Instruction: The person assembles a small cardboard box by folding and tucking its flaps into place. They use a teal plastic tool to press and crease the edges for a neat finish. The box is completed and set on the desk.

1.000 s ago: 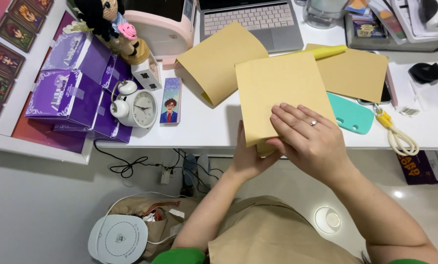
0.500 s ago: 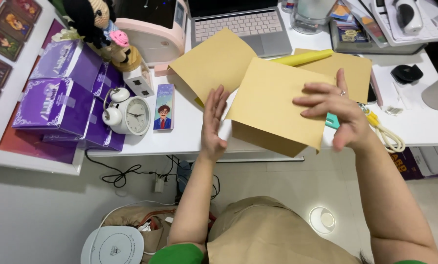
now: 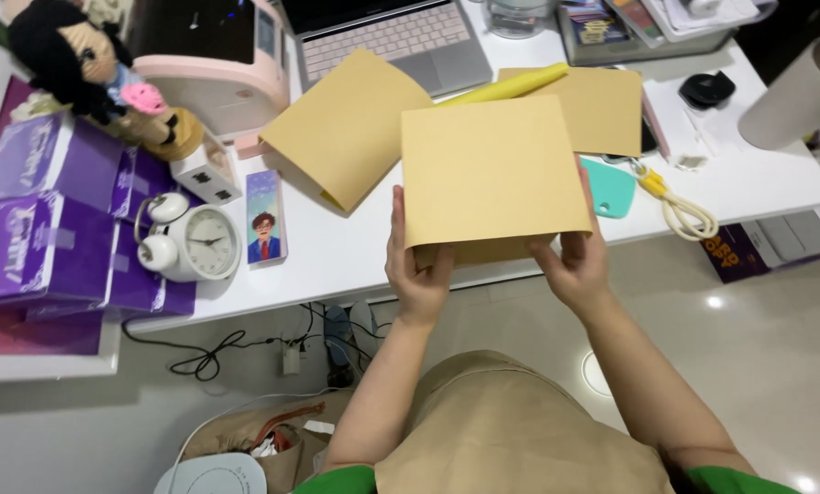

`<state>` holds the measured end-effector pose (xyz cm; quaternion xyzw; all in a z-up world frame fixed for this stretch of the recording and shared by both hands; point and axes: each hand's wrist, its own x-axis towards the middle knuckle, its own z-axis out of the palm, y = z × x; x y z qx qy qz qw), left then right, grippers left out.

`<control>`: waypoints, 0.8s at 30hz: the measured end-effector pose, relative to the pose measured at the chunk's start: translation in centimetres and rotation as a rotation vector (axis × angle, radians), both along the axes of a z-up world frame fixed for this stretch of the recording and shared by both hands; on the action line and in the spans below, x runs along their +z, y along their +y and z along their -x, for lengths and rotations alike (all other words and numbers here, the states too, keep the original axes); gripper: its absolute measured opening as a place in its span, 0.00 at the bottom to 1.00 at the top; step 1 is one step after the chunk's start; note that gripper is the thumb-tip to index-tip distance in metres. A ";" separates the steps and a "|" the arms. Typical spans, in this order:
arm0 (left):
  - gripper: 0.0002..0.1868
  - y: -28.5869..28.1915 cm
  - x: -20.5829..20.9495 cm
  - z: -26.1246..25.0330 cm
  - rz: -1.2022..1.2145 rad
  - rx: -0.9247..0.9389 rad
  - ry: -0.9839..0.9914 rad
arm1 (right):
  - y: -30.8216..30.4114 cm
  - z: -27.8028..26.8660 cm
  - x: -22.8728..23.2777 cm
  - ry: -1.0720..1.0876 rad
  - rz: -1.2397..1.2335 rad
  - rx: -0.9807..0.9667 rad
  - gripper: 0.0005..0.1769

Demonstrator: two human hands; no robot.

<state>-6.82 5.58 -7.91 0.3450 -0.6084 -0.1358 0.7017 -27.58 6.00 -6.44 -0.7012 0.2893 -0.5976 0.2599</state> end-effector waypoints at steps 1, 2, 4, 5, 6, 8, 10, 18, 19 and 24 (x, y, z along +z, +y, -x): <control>0.43 -0.1 -0.4 0.4 0.050 0.037 0.008 | -0.4 0.0 -0.8 -0.050 0.016 -0.041 0.51; 0.43 -0.2 -0.8 0.7 0.101 0.073 0.017 | -0.8 0.0 -1.6 -0.099 0.033 -0.082 0.47; 0.42 -0.2 -1.3 1.0 0.101 0.085 0.025 | -0.8 -0.2 -0.9 -0.080 0.073 -0.115 0.45; 0.42 -0.1 -1.6 1.1 0.097 0.109 0.035 | -0.8 -0.5 -0.5 -0.059 0.109 -0.136 0.43; 0.42 -0.3 -2.0 1.2 0.096 0.106 0.034 | -0.8 -0.5 -0.3 -0.060 0.107 -0.138 0.43; 0.41 -0.3 -3.0 1.4 0.084 0.119 0.051 | -0.6 -0.8 -0.1 -0.081 0.114 -0.143 0.41; 0.41 -0.8 -4.7 1.1 0.077 0.117 0.052 | -0.7 -0.9 -0.1 -0.096 0.114 -0.153 0.41; 0.41 -0.4 -2.2 1.3 0.088 0.181 0.021 | -1.2 -0.7 -1.0 -0.136 0.127 -0.201 0.39; 0.40 -0.5 -2.2 1.3 0.094 0.190 0.013 | -1.3 -0.6 -1.1 -0.127 0.132 -0.209 0.39; 0.40 -0.9 -2.7 0.9 0.101 0.209 -0.016 | -1.7 -0.8 -1.6 -0.130 0.146 -0.222 0.39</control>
